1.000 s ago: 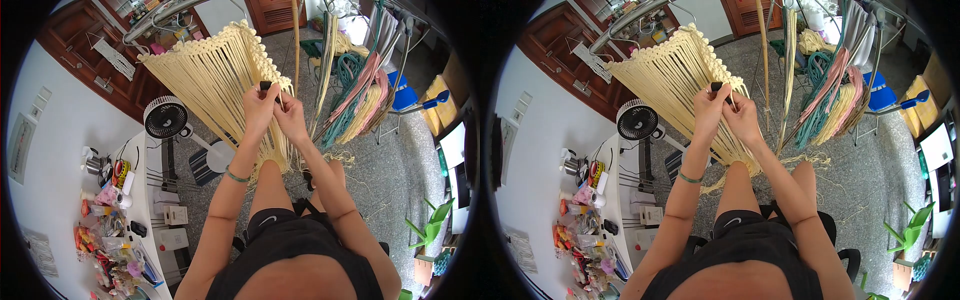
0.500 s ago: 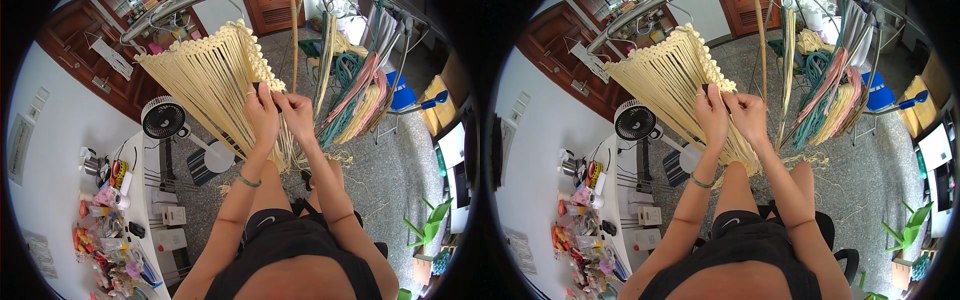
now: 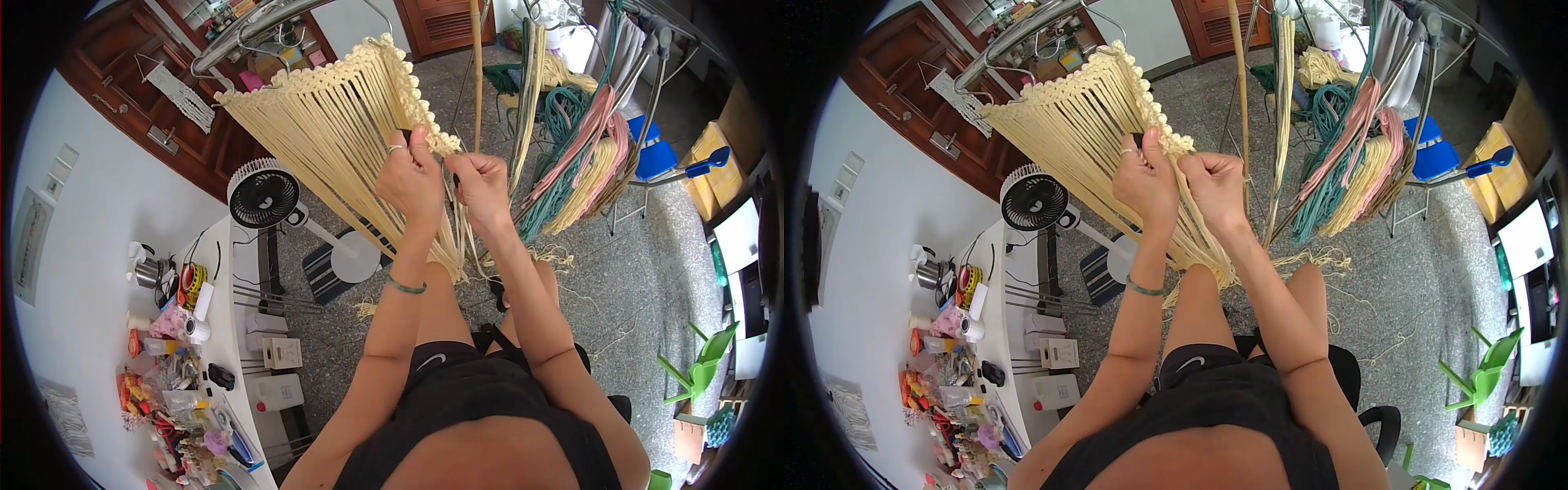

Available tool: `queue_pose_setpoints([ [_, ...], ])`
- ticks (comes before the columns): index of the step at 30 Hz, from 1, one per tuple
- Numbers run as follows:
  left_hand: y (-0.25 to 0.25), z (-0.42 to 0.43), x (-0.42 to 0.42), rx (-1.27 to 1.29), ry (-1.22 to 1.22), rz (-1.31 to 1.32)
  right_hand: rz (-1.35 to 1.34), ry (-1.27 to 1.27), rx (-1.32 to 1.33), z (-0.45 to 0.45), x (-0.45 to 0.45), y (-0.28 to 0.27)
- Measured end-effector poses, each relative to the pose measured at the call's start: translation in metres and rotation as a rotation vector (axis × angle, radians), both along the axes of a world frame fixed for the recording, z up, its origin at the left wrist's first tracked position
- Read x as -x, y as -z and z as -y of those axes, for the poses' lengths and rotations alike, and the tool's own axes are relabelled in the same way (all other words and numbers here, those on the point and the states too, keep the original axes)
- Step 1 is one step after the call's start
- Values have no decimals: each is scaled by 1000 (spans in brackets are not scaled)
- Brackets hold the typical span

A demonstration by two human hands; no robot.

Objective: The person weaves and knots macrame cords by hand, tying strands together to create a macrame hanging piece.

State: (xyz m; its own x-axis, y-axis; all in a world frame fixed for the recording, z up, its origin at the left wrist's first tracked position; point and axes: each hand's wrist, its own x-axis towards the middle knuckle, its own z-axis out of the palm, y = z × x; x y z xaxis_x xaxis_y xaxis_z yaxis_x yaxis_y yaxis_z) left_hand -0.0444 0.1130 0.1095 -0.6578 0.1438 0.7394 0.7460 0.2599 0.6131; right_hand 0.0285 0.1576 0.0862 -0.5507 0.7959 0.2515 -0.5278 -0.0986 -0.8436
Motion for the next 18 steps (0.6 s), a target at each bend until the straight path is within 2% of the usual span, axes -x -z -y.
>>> queue_pose_setpoints([
  [4, -7, 1, 8, 164, -34, -66, -152, -107, 297, 8, -7, -5],
  [6, -11, 1, 13, 195, -6, -57, -98, -149, 301, 5, -14, -11],
  [7, -12, 4, 18, 150, 160, 47, -41, -192, 309, 2, -18, -11],
  [8, -12, 5, 22, 104, 325, 152, 59, -315, 179, -12, -22, -1],
  [9, -10, 7, 24, 101, 324, 147, 165, -304, 78, -15, -27, 0],
  [11, -4, 18, 24, -35, 736, 461, 299, -279, -143, -19, -34, 8],
  [12, -2, 25, 22, -7, 804, 546, 299, -283, -148, -23, -39, 10],
  [14, 14, 32, 18, -88, 867, 624, 369, -36, -839, -31, -49, 12],
  [15, 19, 35, 15, -167, 932, 704, 484, -118, -792, -33, -56, 5],
  [16, 23, 39, 13, -199, 937, 739, 483, -124, -794, -31, -57, 0],
  [18, 28, 47, 2, -217, 927, 752, 435, -482, -371, -25, -56, -13],
])
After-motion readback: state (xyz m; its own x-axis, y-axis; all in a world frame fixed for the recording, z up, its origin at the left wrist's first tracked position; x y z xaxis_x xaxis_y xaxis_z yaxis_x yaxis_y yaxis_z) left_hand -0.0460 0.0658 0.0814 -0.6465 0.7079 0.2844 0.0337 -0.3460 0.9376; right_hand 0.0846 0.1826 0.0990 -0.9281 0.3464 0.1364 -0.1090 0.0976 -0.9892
